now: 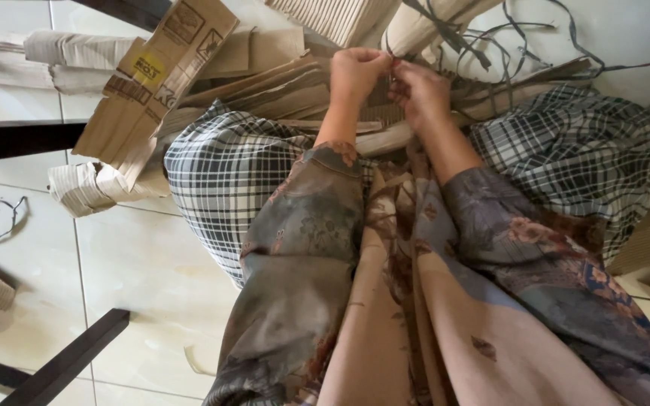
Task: The person sits on the floor and ties black string around cylindrical rolls of corrugated cardboard. They use scissors to cut the string and place the cut pieces into a nearby basin. The person handles multiple rolls, securing them with string.
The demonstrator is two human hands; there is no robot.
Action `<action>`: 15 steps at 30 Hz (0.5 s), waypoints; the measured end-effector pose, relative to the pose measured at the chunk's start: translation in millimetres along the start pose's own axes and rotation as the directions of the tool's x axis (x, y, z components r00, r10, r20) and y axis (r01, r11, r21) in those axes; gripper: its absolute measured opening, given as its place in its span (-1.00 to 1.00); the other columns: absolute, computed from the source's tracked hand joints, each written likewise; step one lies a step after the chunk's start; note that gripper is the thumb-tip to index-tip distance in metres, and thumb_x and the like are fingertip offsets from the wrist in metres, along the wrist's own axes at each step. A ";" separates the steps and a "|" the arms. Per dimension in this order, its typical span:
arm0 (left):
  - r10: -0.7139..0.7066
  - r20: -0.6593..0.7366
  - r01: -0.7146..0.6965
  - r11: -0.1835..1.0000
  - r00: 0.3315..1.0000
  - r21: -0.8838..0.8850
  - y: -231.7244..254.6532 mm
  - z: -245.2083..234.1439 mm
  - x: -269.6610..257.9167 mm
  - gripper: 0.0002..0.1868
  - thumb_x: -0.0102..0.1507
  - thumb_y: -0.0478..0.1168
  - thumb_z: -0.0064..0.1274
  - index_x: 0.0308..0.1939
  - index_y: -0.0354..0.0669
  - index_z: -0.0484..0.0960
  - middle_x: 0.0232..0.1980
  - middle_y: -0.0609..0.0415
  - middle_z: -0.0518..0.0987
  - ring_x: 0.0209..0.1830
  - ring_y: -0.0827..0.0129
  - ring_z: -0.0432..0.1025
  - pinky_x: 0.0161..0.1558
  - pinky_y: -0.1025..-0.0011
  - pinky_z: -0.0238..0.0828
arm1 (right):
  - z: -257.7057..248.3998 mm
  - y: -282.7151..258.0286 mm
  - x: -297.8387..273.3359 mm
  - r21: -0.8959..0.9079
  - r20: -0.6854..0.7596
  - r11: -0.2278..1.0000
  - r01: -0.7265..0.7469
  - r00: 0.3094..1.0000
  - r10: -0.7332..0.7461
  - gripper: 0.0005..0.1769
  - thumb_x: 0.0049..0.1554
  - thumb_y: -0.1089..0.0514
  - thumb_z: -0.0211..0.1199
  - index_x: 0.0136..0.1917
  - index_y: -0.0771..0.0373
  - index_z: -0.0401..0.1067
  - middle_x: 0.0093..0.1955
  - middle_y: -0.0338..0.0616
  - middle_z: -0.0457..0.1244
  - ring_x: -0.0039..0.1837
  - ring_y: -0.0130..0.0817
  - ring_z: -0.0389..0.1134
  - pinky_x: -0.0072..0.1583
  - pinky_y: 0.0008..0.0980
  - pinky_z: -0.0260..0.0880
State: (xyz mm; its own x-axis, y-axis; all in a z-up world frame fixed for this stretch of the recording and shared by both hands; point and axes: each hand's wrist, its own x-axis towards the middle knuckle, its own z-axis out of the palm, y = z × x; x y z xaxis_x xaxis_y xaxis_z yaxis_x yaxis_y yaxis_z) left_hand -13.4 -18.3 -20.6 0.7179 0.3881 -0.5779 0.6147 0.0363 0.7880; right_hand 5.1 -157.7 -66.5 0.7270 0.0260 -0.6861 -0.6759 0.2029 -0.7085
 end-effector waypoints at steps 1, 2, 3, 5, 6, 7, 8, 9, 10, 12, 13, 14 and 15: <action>0.003 0.002 -0.003 1.000 1.000 0.001 5.3 -0.5 -5.9 -0.84 0.09 -0.15 0.32 -0.34 -0.13 0.83 -0.43 0.15 0.75 -0.42 0.52 0.49 -0.34 0.47 0.45 | 0.8 -3.7 -7.6 0.002 -0.002 1.000 0.003 1.000 -0.003 -0.77 0.09 0.30 0.39 0.06 0.34 0.63 -0.19 -0.07 0.45 -0.27 -0.33 0.40 -0.20 -0.37 0.50; -0.004 0.034 0.004 1.000 0.999 0.013 10.4 -2.1 -11.6 -0.89 0.16 -0.17 0.28 -0.34 -0.11 0.80 -0.47 0.19 0.69 -0.51 0.57 0.36 -0.43 0.54 0.33 | 2.7 -6.7 -14.9 0.007 -0.018 1.000 0.013 1.000 -0.013 -0.72 0.07 0.32 0.42 0.08 0.37 0.62 -0.18 -0.05 0.45 -0.26 -0.35 0.40 -0.20 -0.40 0.52; -0.012 0.065 0.010 1.000 0.998 0.026 15.4 -3.8 -17.2 -0.89 0.23 -0.19 0.23 -0.35 -0.10 0.78 -0.51 0.24 0.62 -0.60 0.63 0.24 -0.52 0.61 0.22 | 4.8 -9.8 -22.3 0.011 -0.035 1.000 0.023 0.999 -0.023 -0.68 0.04 0.34 0.45 0.11 0.39 0.60 -0.16 -0.03 0.46 -0.26 -0.37 0.40 -0.20 -0.44 0.53; 0.034 0.074 -0.039 0.997 0.997 0.067 1.9 -0.3 -6.1 -0.84 0.22 -0.14 0.19 -0.36 -0.09 0.78 -0.53 0.25 0.59 -0.57 0.59 0.25 -0.48 0.54 0.21 | 0.3 -1.1 -10.2 0.059 -0.024 0.997 0.039 0.999 -0.038 -0.76 0.05 0.36 0.45 0.03 0.35 0.59 -0.18 -0.04 0.45 -0.27 -0.37 0.39 -0.20 -0.41 0.53; 0.074 0.086 -0.083 0.991 0.994 0.107 -6.3 1.5 -1.5 -0.79 0.21 -0.08 0.15 -0.37 -0.07 0.79 -0.54 0.27 0.55 -0.53 0.56 0.26 -0.44 0.47 0.20 | -2.6 4.5 -5.0 0.106 -0.016 0.993 0.052 0.999 -0.051 -0.83 0.06 0.38 0.45 -0.04 0.31 0.58 -0.20 -0.05 0.44 -0.28 -0.37 0.38 -0.20 -0.38 0.53; 0.074 0.085 -0.083 0.991 0.994 0.108 -10.3 3.3 1.7 -0.79 0.21 -0.08 0.15 -0.37 -0.07 0.79 -0.54 0.27 0.55 -0.53 0.56 0.26 -0.44 0.47 0.20 | -4.4 7.4 -3.3 0.107 -0.016 0.993 0.051 0.999 -0.050 -0.83 0.06 0.38 0.45 -0.04 0.31 0.58 -0.20 -0.05 0.44 -0.28 -0.37 0.38 -0.20 -0.38 0.53; 0.070 0.117 -0.086 0.987 0.991 0.135 -13.8 5.6 5.5 -0.78 0.24 -0.08 0.10 -0.41 -0.05 0.75 -0.49 0.22 0.61 -0.48 0.51 0.34 -0.39 0.45 0.27 | -6.4 9.4 -1.0 0.110 0.016 0.991 0.076 0.997 -0.078 -0.86 0.08 0.37 0.44 -0.08 0.26 0.57 -0.21 -0.09 0.43 -0.26 -0.37 0.39 -0.18 -0.37 0.53; 0.066 0.149 -0.090 0.983 0.987 0.161 -17.3 8.0 9.3 -0.75 0.27 -0.08 0.05 -0.44 -0.03 0.71 -0.44 0.17 0.67 -0.43 0.47 0.42 -0.33 0.43 0.35 | -8.4 11.5 1.3 0.114 0.047 0.988 0.101 0.993 -0.107 -0.87 0.09 0.37 0.43 -0.12 0.21 0.55 -0.23 -0.12 0.41 -0.25 -0.36 0.41 -0.15 -0.36 0.54; 0.067 0.150 -0.091 0.983 0.986 0.161 -16.4 9.1 9.6 -0.75 0.27 -0.08 0.05 -0.44 -0.03 0.71 -0.44 0.17 0.67 -0.43 0.47 0.42 -0.33 0.43 0.35 | -8.8 12.0 2.6 0.115 0.046 0.988 0.102 0.993 -0.108 -0.87 0.09 0.37 0.43 -0.12 0.21 0.55 -0.23 -0.12 0.41 -0.25 -0.36 0.41 -0.15 -0.36 0.54; -0.020 0.132 0.001 0.990 0.991 0.143 -14.6 11.6 10.6 -0.73 0.27 -0.08 0.01 -0.22 -0.08 0.78 -0.29 0.10 0.75 -0.28 0.42 0.55 -0.22 0.41 0.51 | -9.5 12.9 5.4 0.118 0.111 0.991 0.057 0.991 -0.071 -0.90 0.13 0.31 0.41 -0.14 0.19 0.50 -0.23 -0.12 0.39 -0.17 -0.33 0.43 -0.03 -0.31 0.59; -0.019 0.133 0.000 0.990 0.991 0.144 -9.9 11.7 8.6 -0.73 0.27 -0.08 0.01 -0.22 -0.08 0.78 -0.29 0.10 0.75 -0.28 0.42 0.55 -0.22 0.41 0.51 | -9.6 10.0 4.7 0.119 0.110 0.991 0.058 0.991 -0.071 -0.90 0.13 0.31 0.41 -0.14 0.19 0.50 -0.23 -0.12 0.39 -0.17 -0.33 0.43 -0.03 -0.31 0.59; -0.081 0.114 0.068 0.991 0.990 0.116 -5.3 11.5 6.6 -0.75 0.29 -0.10 -0.01 -0.13 -0.07 0.75 -0.24 0.09 0.72 -0.28 0.42 0.52 -0.20 0.42 0.48 | -9.5 7.5 4.0 0.121 0.108 0.993 0.017 0.994 -0.031 -0.91 0.16 0.34 0.36 -0.14 0.21 0.49 -0.20 -0.09 0.39 -0.16 -0.31 0.42 -0.03 -0.31 0.59; -0.143 0.096 0.135 0.987 0.985 0.087 -0.7 11.4 4.9 -0.74 0.31 -0.13 -0.02 -0.05 -0.06 0.73 -0.20 0.09 0.70 -0.27 0.43 0.49 -0.19 0.43 0.45 | -9.3 5.0 3.5 0.122 0.107 0.992 -0.023 0.994 0.010 -0.90 0.18 0.37 0.32 -0.13 0.22 0.48 -0.18 -0.06 0.38 -0.15 -0.29 0.41 -0.04 -0.31 0.58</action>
State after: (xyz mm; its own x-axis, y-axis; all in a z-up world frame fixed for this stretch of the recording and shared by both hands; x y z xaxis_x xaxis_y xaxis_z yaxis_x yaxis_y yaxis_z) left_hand -6.6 -27.0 -26.4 0.6506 0.2886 -0.7025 0.7319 0.0084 0.6813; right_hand 3.2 -165.8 -74.0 0.7289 0.1324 -0.6717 -0.6727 0.3205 -0.6669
